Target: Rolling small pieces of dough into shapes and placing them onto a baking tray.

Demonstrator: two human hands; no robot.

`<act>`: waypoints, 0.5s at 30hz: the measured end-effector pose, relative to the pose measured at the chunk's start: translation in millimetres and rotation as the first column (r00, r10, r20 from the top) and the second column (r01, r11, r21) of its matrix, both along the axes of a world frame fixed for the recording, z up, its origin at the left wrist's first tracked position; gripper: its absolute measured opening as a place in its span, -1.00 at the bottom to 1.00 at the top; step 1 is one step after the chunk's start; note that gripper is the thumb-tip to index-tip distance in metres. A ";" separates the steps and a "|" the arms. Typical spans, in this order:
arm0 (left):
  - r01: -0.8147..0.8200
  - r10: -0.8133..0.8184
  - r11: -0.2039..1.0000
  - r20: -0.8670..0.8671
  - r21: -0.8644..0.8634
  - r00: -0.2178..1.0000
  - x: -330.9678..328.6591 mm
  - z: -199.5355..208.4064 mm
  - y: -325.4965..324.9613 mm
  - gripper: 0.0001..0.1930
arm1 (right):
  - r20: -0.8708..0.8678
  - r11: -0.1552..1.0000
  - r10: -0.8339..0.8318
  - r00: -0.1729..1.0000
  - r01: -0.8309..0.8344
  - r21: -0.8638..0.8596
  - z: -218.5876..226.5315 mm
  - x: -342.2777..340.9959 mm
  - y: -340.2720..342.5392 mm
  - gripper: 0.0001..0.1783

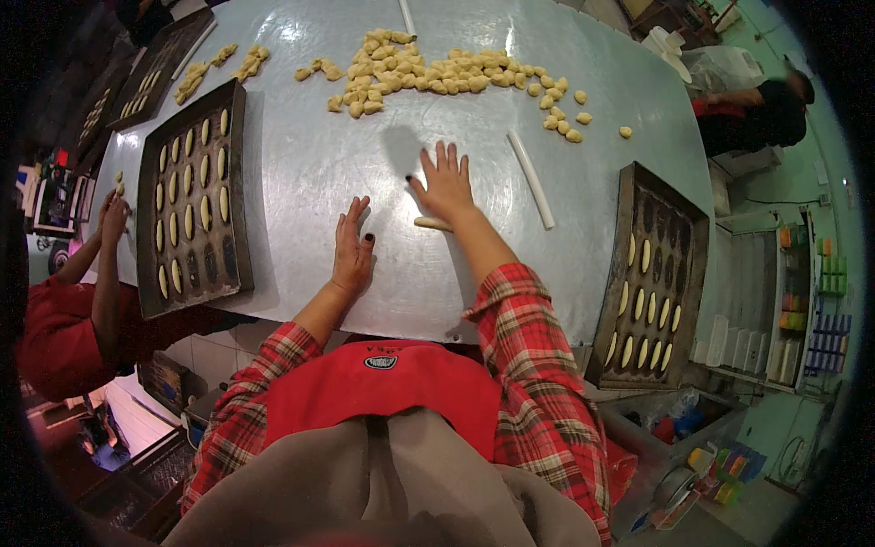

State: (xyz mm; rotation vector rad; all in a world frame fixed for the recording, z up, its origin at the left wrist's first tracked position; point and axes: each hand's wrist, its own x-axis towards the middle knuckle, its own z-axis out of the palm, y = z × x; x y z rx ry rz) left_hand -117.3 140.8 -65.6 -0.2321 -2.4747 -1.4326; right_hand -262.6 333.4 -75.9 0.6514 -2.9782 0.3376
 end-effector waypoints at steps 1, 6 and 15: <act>-0.009 0.009 1.000 0.009 0.006 1.000 1.9 -2.7 -2.7 -0.37 | 0.037 0.999 0.038 0.999 -0.038 0.019 2.3 16.9 -3.5 -0.21; -0.034 0.034 0.999 0.040 -0.014 0.999 3.9 -3.6 -9.4 -0.38 | 0.186 0.954 0.301 0.935 -0.296 -0.053 27.0 148.0 -6.7 -0.17; -0.030 0.031 0.999 0.040 -0.024 0.999 1.9 -0.2 -3.4 -0.41 | 0.388 0.956 0.059 0.920 0.060 -0.289 48.0 24.7 20.0 -0.71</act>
